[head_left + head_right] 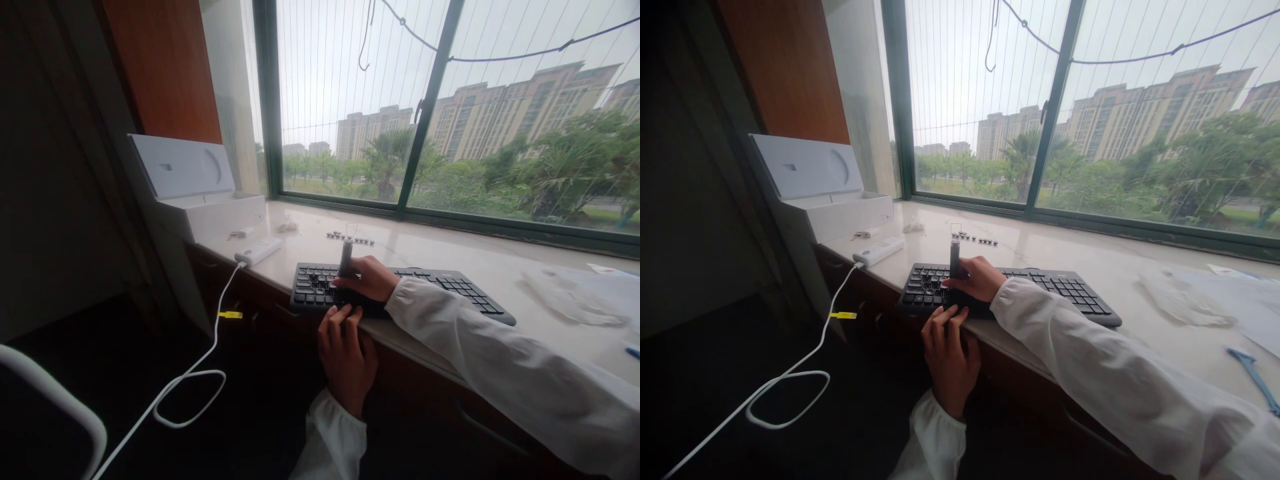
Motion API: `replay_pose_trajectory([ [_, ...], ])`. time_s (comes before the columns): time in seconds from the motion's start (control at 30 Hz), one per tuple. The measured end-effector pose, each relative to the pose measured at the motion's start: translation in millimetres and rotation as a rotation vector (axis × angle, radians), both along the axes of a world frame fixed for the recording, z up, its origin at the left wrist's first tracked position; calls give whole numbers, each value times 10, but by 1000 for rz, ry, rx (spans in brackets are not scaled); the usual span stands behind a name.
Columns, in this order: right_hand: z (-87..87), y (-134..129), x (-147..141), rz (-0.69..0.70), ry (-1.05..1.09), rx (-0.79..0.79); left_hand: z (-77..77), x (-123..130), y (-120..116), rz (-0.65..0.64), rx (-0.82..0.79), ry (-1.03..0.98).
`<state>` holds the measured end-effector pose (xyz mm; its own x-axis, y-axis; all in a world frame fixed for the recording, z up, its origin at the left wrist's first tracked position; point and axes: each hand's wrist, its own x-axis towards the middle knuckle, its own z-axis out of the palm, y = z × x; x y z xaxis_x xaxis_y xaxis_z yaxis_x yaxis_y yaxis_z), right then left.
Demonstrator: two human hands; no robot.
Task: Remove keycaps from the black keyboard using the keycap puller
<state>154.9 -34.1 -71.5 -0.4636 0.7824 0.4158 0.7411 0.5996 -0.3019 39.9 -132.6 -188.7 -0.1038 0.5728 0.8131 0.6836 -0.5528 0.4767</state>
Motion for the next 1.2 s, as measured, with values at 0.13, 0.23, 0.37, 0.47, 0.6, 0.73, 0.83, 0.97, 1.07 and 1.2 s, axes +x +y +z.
replay_pose_trajectory([
  [0.13,7,-14,-3,6,-5,1,-6,2,4,-4,3,2],
  [0.23,29,-28,-11,4,5,-40,-7,3,5,1,1,2],
  [0.37,37,-24,-5,13,32,-72,-2,0,0,2,4,4],
  [0.47,35,-16,7,21,56,-96,0,-2,-4,-1,1,1],
  [0.6,51,-28,3,27,55,-104,-2,0,-1,0,-6,5],
  [0.73,66,-43,-8,11,39,-102,3,-2,8,-10,-6,6],
  [0.83,61,-40,-6,7,55,-102,7,-4,11,-18,1,0],
  [0.97,60,-40,-10,5,74,-121,9,-4,6,-20,-14,-1],
  [1.07,71,-55,-25,1,49,-103,9,-2,5,-14,-17,-1],
  [1.2,87,-77,-50,-14,-43,-55,3,-4,8,-11,-9,1],
])
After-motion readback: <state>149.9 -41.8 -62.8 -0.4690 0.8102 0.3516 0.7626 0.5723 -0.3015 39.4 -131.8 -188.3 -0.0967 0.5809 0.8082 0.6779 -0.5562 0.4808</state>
